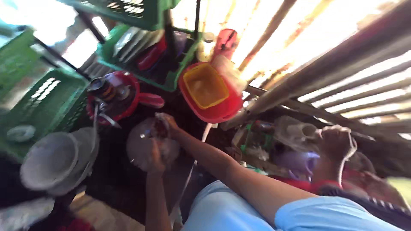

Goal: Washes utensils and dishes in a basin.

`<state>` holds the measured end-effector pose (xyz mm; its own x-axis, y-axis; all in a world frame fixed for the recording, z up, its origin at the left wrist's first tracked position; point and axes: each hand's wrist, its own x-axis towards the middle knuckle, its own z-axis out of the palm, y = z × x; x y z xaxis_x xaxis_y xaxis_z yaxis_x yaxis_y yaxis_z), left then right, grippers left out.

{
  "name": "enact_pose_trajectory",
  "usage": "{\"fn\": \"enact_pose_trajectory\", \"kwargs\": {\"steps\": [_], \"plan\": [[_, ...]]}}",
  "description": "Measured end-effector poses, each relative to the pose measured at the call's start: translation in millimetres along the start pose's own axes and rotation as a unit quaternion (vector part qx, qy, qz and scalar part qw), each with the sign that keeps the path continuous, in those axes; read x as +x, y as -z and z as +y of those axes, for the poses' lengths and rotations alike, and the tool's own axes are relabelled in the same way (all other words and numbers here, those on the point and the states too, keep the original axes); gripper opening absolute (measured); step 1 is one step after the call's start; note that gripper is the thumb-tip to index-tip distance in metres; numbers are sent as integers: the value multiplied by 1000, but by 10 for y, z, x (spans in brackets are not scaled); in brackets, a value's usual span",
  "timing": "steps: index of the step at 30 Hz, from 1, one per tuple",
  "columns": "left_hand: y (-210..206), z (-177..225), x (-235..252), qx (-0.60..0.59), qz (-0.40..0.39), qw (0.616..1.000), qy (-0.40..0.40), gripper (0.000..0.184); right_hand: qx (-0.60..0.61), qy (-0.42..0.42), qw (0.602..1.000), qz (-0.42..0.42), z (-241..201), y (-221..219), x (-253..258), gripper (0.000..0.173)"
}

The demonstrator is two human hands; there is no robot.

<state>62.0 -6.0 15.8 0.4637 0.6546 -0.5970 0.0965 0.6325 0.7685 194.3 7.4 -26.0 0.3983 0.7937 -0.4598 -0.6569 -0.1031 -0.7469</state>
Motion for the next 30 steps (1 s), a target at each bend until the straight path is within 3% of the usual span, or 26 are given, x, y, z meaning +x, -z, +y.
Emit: {"fn": "enact_pose_trajectory", "kwargs": {"steps": [2, 4, 6, 10, 13, 16, 20, 21, 23, 25, 26, 28, 30], "plan": [[-22, -18, 117, 152, 140, 968, -144, 43, -6, -9, 999, -45, 48, 53, -193, 37], [-47, -34, 214, 207, 163, 933, -247, 44, -59, 55, 992, -94, 29, -31, -411, 36], [-156, -91, 298, 166, 155, 918, -326, 38, -130, 121, 978, -112, -43, -149, -539, 37], [-464, 74, 209, 167, 207, 861, -433, 44, -217, 180, 959, -40, -116, -213, -522, 40], [-518, 136, 297, 141, 146, 826, -526, 40, -282, 257, 924, 2, -56, -167, -492, 29], [-622, 182, 332, 97, 77, 832, -540, 33, -267, 257, 929, -8, -42, -118, -443, 29], [-711, 207, 274, 100, -38, 810, -576, 35, -182, 163, 970, 15, 34, 1, -405, 33], [-750, 264, 282, 87, -64, 817, -566, 32, -158, 123, 980, 19, 93, 63, -376, 33], [-814, 419, 318, 48, -85, 880, -465, 35, -89, 6, 995, 34, 119, 70, -492, 27], [-867, 665, 367, -13, -86, 954, -287, 37, -115, -75, 991, 12, 68, 18, -623, 25], [-887, 803, 407, -79, -99, 973, -192, 38, -153, -87, 984, -16, 68, -5, -633, 28], [-801, 1017, 546, -207, -172, 962, -52, 37, -239, -99, 963, -78, 109, -3, -603, 37], [-657, 1101, 747, -327, -262, 908, -1, 34, -318, -103, 935, -122, 185, 48, -531, 41]]}}
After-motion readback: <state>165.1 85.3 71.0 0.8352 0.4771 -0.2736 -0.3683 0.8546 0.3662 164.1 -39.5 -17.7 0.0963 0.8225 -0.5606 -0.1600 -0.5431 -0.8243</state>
